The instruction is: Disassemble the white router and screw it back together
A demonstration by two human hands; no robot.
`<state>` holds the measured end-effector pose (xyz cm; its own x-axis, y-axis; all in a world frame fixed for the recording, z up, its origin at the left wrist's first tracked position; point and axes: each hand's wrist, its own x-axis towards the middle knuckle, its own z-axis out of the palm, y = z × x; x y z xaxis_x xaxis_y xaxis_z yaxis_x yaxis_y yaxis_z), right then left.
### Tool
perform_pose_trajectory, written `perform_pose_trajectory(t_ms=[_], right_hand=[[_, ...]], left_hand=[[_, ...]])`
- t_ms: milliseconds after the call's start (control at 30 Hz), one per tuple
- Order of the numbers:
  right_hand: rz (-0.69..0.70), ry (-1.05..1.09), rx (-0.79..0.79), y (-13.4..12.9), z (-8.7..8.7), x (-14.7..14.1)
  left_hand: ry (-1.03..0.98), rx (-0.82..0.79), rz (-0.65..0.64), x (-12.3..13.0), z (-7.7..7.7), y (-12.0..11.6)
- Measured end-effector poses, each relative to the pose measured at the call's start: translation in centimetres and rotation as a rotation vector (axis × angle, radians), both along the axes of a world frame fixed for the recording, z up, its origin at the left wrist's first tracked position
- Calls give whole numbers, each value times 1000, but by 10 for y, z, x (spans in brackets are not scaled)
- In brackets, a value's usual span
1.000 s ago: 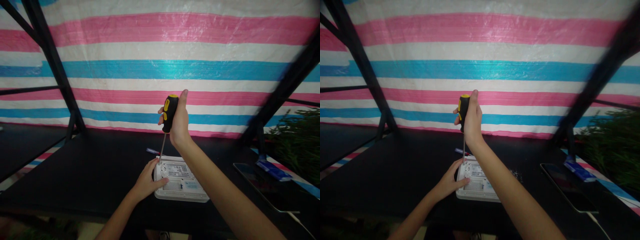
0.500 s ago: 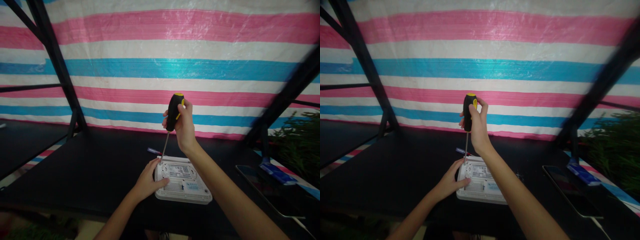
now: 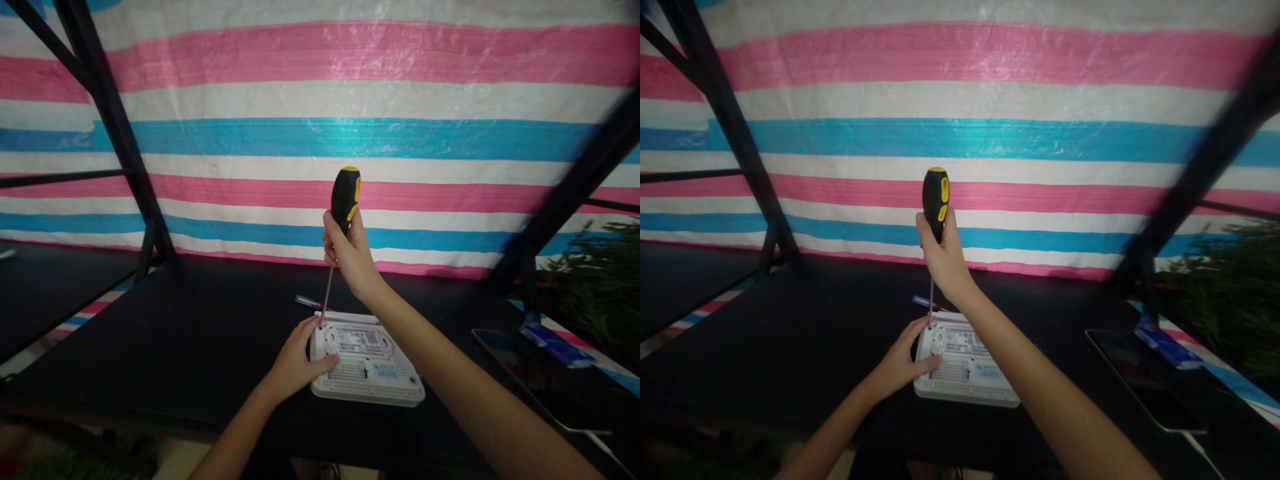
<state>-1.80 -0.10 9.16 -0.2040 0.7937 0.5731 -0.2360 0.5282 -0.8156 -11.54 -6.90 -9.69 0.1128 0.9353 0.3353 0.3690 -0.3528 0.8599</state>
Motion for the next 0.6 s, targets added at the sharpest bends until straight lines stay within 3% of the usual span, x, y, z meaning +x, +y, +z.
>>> perform_pose_trajectory(t_ms=[400, 600], right_hand=[[-3, 2, -3, -5, 13, 4], [-14, -18, 31, -1, 2, 4]], left_hand=[[-3, -21, 15, 0, 0, 1], [-5, -33, 25, 0, 0, 0]])
